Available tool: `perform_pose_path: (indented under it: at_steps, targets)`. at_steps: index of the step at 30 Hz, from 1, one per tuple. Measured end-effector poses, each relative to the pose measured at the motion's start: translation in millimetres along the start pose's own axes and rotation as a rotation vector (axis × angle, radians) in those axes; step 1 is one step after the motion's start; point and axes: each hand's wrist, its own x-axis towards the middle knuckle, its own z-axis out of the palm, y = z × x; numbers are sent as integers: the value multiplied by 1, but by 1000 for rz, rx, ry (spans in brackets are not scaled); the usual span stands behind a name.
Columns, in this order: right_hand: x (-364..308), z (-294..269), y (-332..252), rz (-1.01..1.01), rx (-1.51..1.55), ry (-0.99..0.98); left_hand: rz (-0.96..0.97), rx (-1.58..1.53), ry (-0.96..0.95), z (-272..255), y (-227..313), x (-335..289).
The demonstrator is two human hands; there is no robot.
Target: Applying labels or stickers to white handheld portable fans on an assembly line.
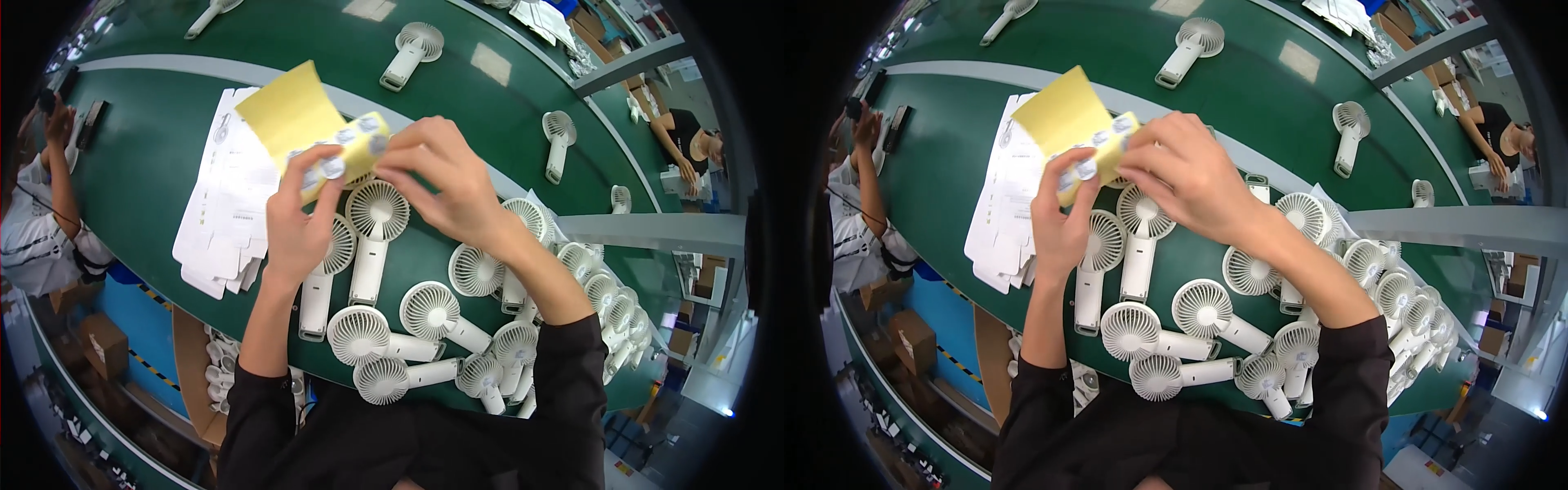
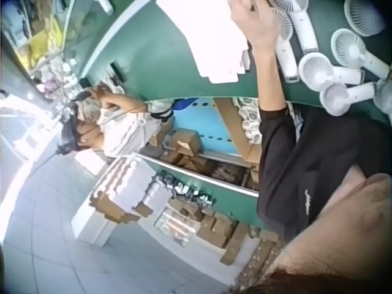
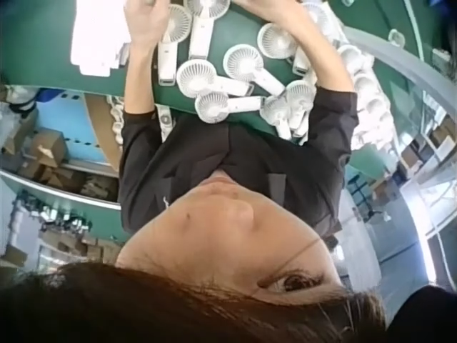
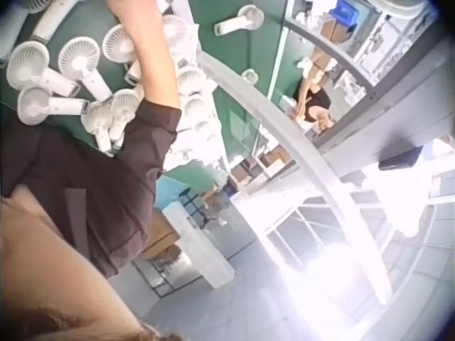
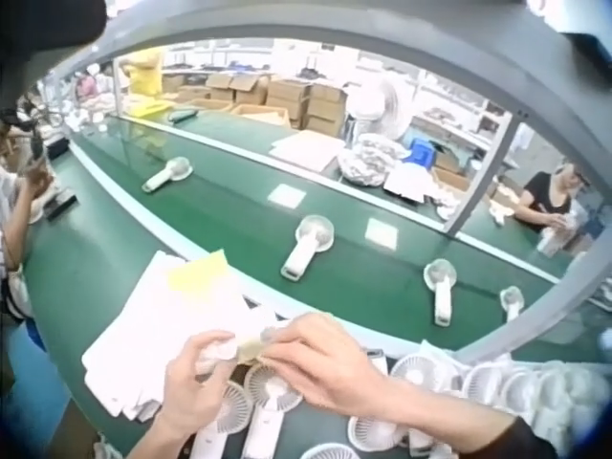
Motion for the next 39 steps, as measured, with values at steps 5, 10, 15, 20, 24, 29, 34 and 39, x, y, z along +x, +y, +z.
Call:
perform_pose_path:
  at_steps: [5, 10, 15, 20, 24, 29, 34, 39]
  targets:
    - [26, -17, 93, 562, 195, 155, 38, 80, 61, -2, 6, 5]
    - [22, -17, 233, 774, 31, 85, 53, 159, 37, 3, -6, 2]
    - [26, -6, 271, 867, 40, -13, 2, 221, 49, -2, -4, 3]
    - [17, -11, 287, 844, 72, -76, -50, 204, 65, -2, -3, 2]
    - [10, -18, 291, 843, 107, -89, -9, 256, 62, -1, -4, 2]
    - [4, -27, 292, 837, 96, -121, -17, 265, 51, -1, -3, 1]
    - [-2, -34, 292, 816, 69, -146, -15, 266, 52, 0, -2, 0]
    - [-10, -41, 291, 787, 56, -155, -15, 256, 49, 1, -5, 1]
